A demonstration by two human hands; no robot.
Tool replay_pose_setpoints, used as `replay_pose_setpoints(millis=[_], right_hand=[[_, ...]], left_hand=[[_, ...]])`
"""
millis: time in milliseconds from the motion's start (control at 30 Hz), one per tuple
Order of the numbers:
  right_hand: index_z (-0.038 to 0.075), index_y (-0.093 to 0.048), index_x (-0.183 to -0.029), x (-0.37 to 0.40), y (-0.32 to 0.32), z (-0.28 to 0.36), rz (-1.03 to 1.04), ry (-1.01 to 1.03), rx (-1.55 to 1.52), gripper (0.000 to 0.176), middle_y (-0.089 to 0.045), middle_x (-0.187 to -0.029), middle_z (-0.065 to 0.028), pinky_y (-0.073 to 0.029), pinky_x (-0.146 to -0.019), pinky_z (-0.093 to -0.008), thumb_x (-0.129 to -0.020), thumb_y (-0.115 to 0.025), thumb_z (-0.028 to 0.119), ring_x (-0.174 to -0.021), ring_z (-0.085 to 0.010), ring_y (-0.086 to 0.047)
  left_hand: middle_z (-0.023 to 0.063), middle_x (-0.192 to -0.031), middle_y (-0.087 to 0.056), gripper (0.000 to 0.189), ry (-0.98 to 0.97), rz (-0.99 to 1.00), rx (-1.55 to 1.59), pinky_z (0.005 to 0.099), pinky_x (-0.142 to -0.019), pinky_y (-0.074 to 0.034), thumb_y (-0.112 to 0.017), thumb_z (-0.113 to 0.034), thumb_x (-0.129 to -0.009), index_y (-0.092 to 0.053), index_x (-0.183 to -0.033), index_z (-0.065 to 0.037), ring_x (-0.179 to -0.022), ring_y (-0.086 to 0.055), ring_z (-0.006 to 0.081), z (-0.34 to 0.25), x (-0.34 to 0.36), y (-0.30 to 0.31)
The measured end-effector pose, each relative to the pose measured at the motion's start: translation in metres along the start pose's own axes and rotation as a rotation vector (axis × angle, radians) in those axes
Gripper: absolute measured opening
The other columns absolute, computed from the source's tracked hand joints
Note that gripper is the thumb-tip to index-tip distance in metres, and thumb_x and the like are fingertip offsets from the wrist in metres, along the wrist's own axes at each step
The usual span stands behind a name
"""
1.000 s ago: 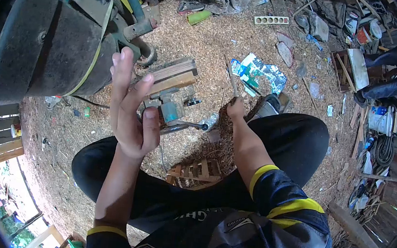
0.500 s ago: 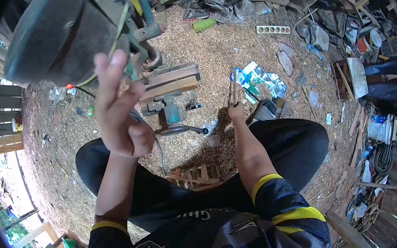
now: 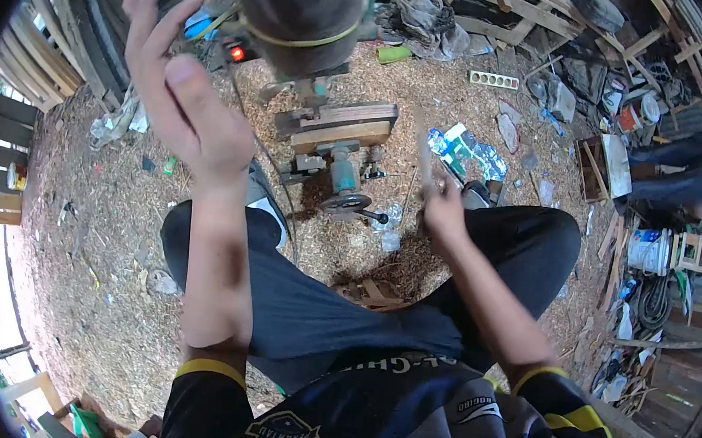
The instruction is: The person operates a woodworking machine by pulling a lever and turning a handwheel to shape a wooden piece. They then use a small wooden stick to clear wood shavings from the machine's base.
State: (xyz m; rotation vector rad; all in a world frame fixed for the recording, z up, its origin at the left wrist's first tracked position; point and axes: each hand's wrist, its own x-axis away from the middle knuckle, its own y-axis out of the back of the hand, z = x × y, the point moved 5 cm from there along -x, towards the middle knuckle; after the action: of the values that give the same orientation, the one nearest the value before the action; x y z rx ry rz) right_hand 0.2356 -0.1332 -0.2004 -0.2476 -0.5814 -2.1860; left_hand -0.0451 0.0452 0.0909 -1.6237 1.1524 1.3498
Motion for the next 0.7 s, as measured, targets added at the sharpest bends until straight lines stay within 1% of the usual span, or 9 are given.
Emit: replay_pose_setpoints(millis=[67,100,167,233,433,533,600,633,700], right_hand=[[0.007,-0.053,-0.137,0.048,-0.023,-0.020,0.085,0.161,0.103,0.035,-0.068,-0.086,-0.0158,-0.053,-0.068,-0.0397,-0.102,-0.057,0.012,-0.070,-0.0249,-0.065],[0.008,-0.053,-0.138,0.065,-0.036,-0.022,0.123,0.249,0.147,0.037,-0.067,-0.084,-0.0175,-0.052,-0.069,-0.0401,-0.102,-0.057,0.011,-0.070,-0.0269,-0.065],[0.015,-0.052,-0.142,0.084,-0.056,-0.006,0.149,0.314,0.222,0.042,-0.068,-0.090,-0.0284,-0.053,-0.074,-0.0468,-0.100,-0.057,0.011,-0.081,-0.0440,-0.068],[0.009,-0.052,-0.142,0.090,-0.068,0.022,0.195,0.274,0.299,0.044,-0.069,-0.100,-0.0307,-0.054,-0.081,-0.0508,-0.098,-0.058,0.009,-0.093,-0.0482,-0.069],[-0.002,-0.047,-0.143,0.085,-0.094,0.015,0.121,0.476,0.297,0.049,-0.066,-0.118,-0.0331,-0.051,-0.096,-0.0544,-0.095,-0.055,0.006,-0.111,-0.0516,-0.064],[0.000,-0.045,-0.147,0.083,-0.101,0.016,0.131,0.288,0.347,0.053,-0.065,-0.120,-0.0345,-0.050,-0.097,-0.0546,-0.095,-0.054,0.005,-0.111,-0.0516,-0.063],[0.001,-0.043,-0.149,0.078,-0.113,0.008,0.078,0.388,0.373,0.056,-0.064,-0.120,-0.0354,-0.051,-0.096,-0.0552,-0.094,-0.054,0.003,-0.112,-0.0517,-0.063],[0.001,-0.042,-0.150,0.076,-0.117,0.005,0.051,0.436,0.386,0.058,-0.064,-0.121,-0.0359,-0.051,-0.096,-0.0555,-0.093,-0.055,0.002,-0.112,-0.0518,-0.062],[0.002,-0.042,-0.151,0.079,-0.131,0.003,0.193,0.428,0.420,0.059,-0.062,-0.126,-0.0361,-0.051,-0.097,-0.0545,-0.093,-0.055,0.001,-0.113,-0.0506,-0.063]], left_hand=[[0.0220,-0.149,-0.056,0.044,0.035,-0.032,0.063,0.0526,-0.124,-0.025,-0.036,-0.029,-0.112,-0.069,-0.124,-0.003,-0.147,-0.042,0.0413,0.007,0.000,0.008],[0.0219,-0.149,-0.056,0.046,0.066,-0.024,0.042,0.0513,-0.125,-0.024,-0.033,-0.028,-0.112,-0.068,-0.125,-0.001,-0.147,-0.042,0.0400,0.006,0.001,0.010],[0.0217,-0.149,-0.056,0.049,0.117,-0.007,0.010,0.0487,-0.126,-0.023,-0.028,-0.024,-0.112,-0.066,-0.127,0.001,-0.147,-0.042,0.0375,0.004,-0.002,0.013],[0.0204,-0.150,-0.056,0.048,0.119,-0.016,0.022,0.0491,-0.126,-0.022,-0.029,-0.024,-0.112,-0.068,-0.127,-0.001,-0.149,-0.040,0.0388,0.008,0.000,0.018],[0.0220,-0.151,-0.054,0.045,0.151,-0.018,0.069,0.0528,-0.124,-0.023,-0.038,-0.034,-0.113,-0.071,-0.123,-0.005,-0.151,-0.036,0.0430,0.027,0.010,0.038],[0.0215,-0.151,-0.054,0.046,0.177,-0.004,0.009,0.0515,-0.123,-0.024,-0.035,-0.031,-0.113,-0.072,-0.121,-0.003,-0.151,-0.037,0.0422,0.035,0.012,0.047],[0.0206,-0.150,-0.056,0.049,0.207,0.005,-0.045,0.0485,-0.122,-0.027,-0.030,-0.025,-0.113,-0.072,-0.120,0.000,-0.150,-0.039,0.0404,0.039,0.013,0.051],[0.0212,-0.149,-0.056,0.048,0.211,-0.001,-0.027,0.0499,-0.123,-0.026,-0.032,-0.027,-0.113,-0.072,-0.119,-0.001,-0.149,-0.039,0.0410,0.041,0.014,0.052],[0.0225,-0.148,-0.055,0.045,0.217,-0.014,0.012,0.0528,-0.124,-0.024,-0.038,-0.031,-0.112,-0.073,-0.118,-0.004,-0.147,-0.040,0.0423,0.045,0.013,0.054]])
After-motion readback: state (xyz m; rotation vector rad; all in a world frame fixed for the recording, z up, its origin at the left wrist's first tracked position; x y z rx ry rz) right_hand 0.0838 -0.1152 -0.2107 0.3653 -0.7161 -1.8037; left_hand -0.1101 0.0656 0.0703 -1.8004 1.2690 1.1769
